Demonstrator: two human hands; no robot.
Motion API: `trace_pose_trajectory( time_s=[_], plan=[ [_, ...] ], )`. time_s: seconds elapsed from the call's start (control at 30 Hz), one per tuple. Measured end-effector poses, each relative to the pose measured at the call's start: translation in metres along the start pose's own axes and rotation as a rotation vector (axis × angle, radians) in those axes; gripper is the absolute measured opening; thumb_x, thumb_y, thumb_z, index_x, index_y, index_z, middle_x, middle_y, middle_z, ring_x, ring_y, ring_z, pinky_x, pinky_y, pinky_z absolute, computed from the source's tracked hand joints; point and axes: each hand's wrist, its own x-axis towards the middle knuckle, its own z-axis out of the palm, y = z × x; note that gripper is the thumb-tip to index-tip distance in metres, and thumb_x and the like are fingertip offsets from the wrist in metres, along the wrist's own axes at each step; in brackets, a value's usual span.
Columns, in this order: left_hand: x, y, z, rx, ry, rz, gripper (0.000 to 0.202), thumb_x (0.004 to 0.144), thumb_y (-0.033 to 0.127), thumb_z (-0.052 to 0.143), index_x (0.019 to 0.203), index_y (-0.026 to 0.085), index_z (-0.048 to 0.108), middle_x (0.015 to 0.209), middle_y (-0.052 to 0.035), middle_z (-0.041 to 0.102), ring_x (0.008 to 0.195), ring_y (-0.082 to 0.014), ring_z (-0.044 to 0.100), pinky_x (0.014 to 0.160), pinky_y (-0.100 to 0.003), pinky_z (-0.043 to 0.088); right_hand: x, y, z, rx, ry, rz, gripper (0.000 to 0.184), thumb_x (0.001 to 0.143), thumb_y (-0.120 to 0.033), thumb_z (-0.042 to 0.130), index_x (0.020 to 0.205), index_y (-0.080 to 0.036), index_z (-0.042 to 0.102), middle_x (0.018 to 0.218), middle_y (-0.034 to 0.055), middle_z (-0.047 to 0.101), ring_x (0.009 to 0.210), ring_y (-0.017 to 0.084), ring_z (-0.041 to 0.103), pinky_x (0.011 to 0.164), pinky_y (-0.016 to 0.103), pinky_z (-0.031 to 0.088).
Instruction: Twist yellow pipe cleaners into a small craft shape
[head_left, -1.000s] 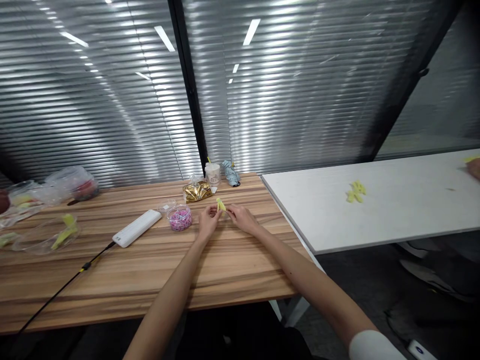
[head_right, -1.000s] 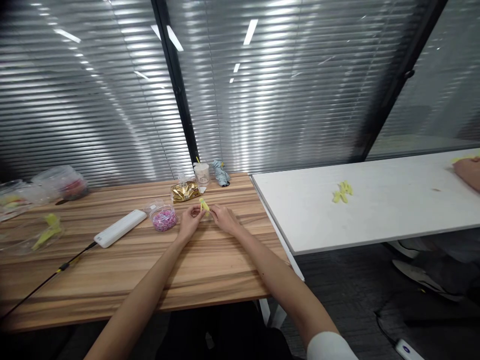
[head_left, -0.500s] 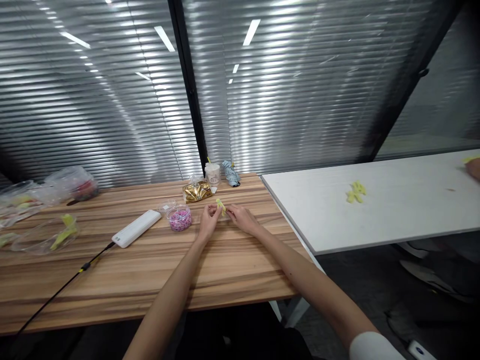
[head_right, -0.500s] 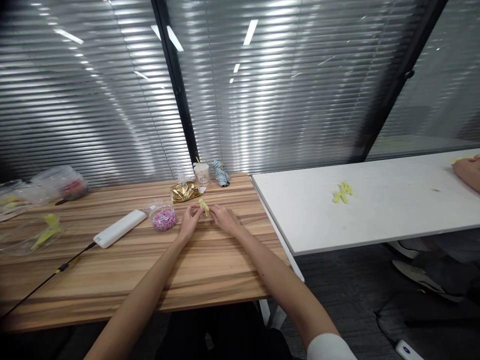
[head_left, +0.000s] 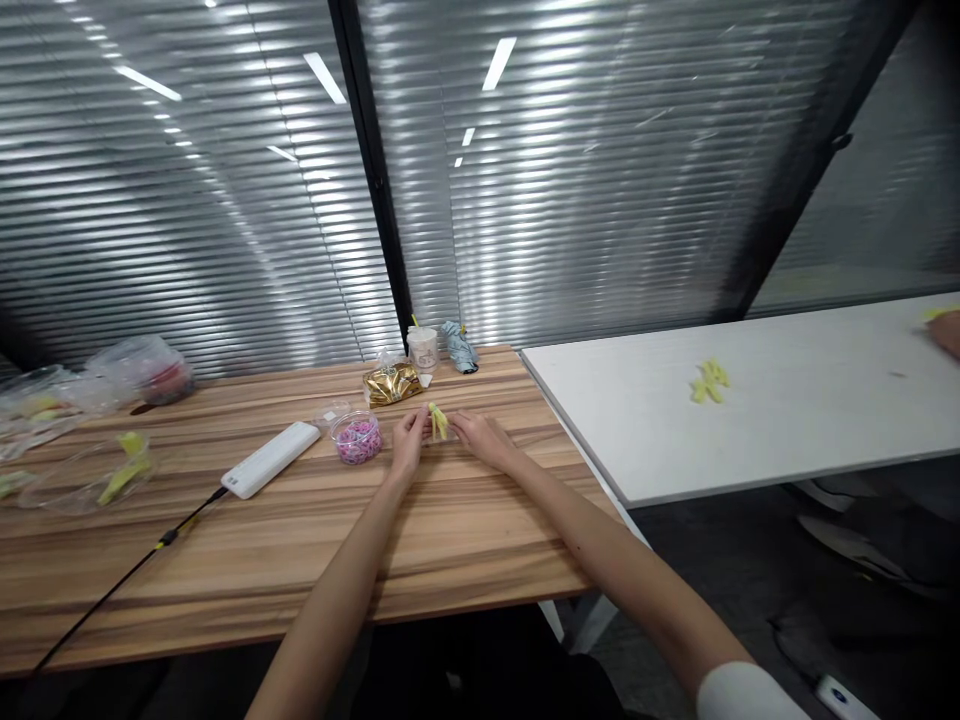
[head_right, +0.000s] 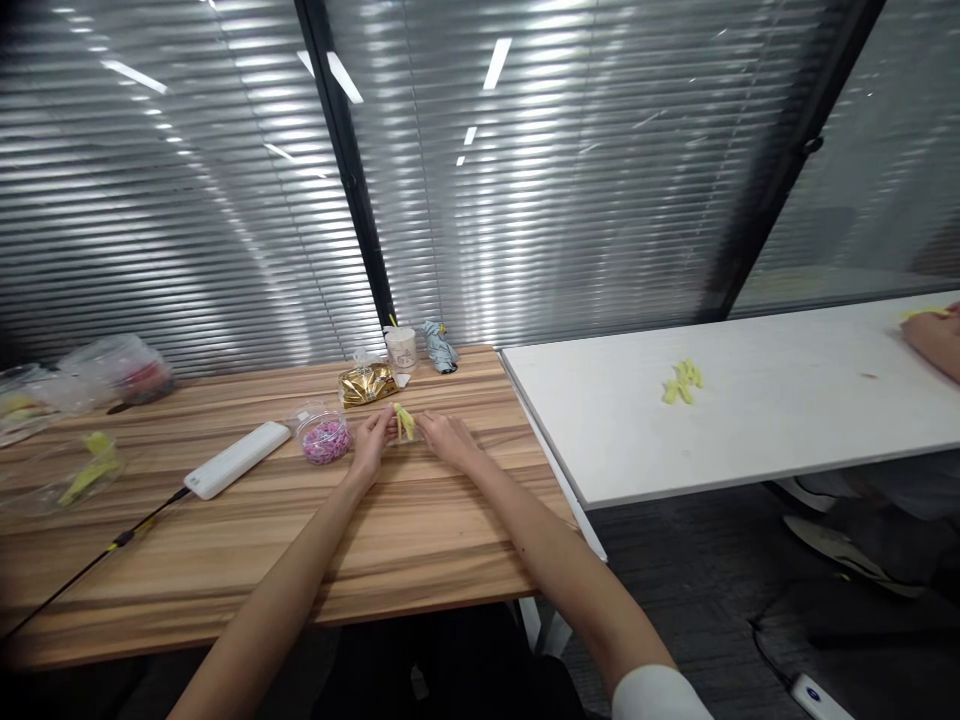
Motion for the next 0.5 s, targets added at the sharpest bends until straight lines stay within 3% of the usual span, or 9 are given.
trace_pose_trajectory(
  time_s=[0.23, 0.5],
  plan=[
    [-0.002, 0.003, 0.001, -0.046, -0.009, -0.066, 0.045, 0.059, 0.052, 0.065, 0.083, 0.013, 0.065, 0.081, -0.0080, 0.067, 0.077, -0.0195, 0.061, 0.068, -0.029, 0.046, -0.001, -0.002, -0.004, 0.001, -0.043, 0.000, 0.029, 0.091, -0.023, 0.030, 0.109, -0.020, 0.051, 0.101, 0.0069, 0.060, 0.089, 0.017, 0.056, 0.073, 0.024, 0.039],
    [-0.008, 0.013, 0.005, -0.102, -0.047, -0.161, 0.042, 0.060, 0.051, 0.064, 0.078, 0.014, 0.064, 0.077, -0.0065, 0.066, 0.070, -0.0152, 0.059, 0.061, -0.024, 0.043, -0.001, -0.003, -0.005, 0.031, -0.073, 0.009, 0.031, 0.091, -0.023, 0.030, 0.117, -0.021, 0.048, 0.109, 0.0072, 0.059, 0.097, 0.017, 0.055, 0.078, 0.024, 0.039]
  ],
)
